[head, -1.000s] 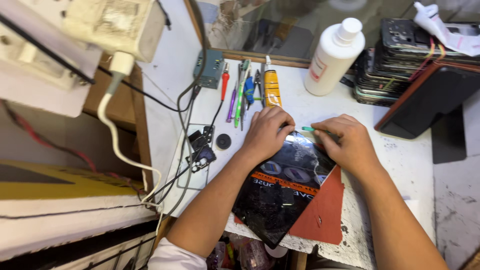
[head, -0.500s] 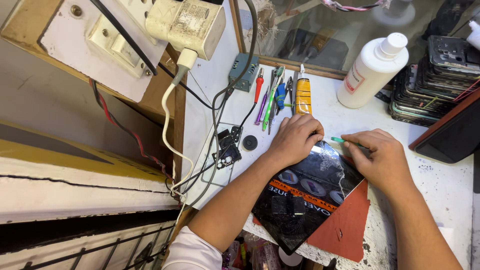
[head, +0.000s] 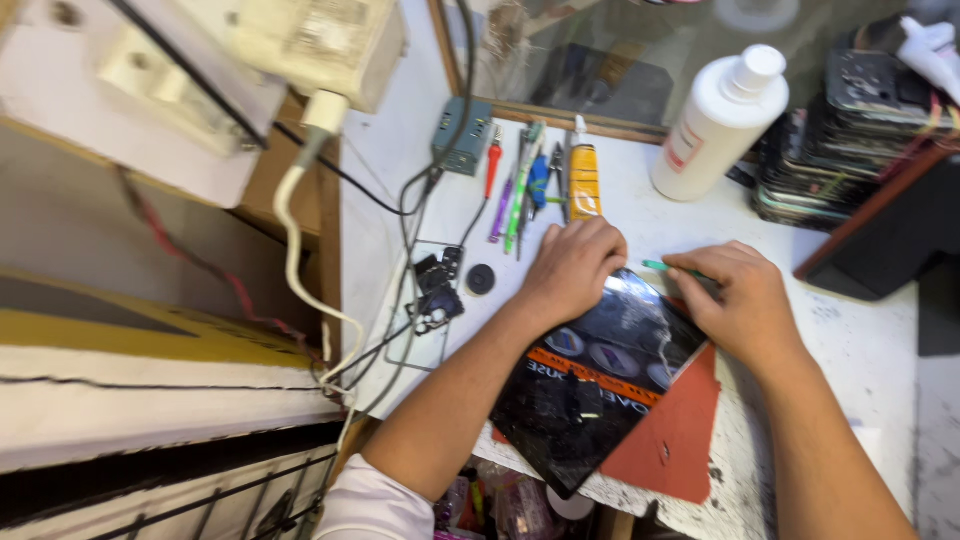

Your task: The person uses a green scraping tool to pry and remove the edges of a cracked tablet screen on a repair workbench.

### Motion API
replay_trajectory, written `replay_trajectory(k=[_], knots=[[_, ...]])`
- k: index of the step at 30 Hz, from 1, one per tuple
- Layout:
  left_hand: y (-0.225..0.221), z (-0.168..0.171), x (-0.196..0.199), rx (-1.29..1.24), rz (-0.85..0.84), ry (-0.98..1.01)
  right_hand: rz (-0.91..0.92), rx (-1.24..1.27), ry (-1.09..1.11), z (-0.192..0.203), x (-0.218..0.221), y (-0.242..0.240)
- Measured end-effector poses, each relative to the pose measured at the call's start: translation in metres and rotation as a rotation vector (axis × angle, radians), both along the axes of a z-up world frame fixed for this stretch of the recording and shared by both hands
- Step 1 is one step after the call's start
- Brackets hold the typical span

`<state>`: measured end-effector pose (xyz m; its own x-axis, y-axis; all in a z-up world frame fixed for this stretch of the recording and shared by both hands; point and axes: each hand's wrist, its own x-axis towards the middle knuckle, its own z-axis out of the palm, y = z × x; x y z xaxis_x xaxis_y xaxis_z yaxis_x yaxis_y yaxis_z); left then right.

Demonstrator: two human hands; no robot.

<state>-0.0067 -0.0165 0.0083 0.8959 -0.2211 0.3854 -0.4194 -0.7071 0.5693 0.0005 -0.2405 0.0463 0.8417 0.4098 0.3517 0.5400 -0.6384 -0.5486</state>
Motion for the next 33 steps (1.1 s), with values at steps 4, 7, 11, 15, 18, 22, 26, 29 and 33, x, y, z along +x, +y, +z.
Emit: replay_trajectory(k=[4,7,11,15,18,22,26,29,33], knots=[[-0.003,-0.004,0.002,0.019,-0.005,-0.019,0.028,0.034,-0.015,-0.010,0.005,-0.006],[-0.002,-0.001,0.001,0.012,-0.032,-0.022,0.038,0.045,-0.042,-0.009,0.005,-0.007],[-0.001,0.005,-0.002,0.063,-0.036,-0.011,0.018,0.060,-0.010,-0.001,0.001,-0.004],[-0.001,0.009,-0.003,0.079,-0.037,0.000,0.009,0.044,0.002,0.003,0.000,-0.003],[0.000,0.010,-0.003,0.075,-0.034,0.029,0.022,0.048,-0.005,0.003,0.000,-0.003],[0.002,0.013,-0.004,0.021,-0.055,0.032,0.035,0.048,-0.017,0.002,0.000,-0.004],[0.004,0.017,-0.005,0.005,-0.068,0.054,-0.005,0.035,0.004,0.004,0.000,-0.004],[0.004,0.019,-0.005,0.008,-0.083,0.067,-0.028,0.032,-0.005,0.004,-0.001,-0.004],[0.004,0.020,-0.006,0.012,-0.082,0.084,-0.053,0.032,-0.015,0.005,0.000,-0.005]])
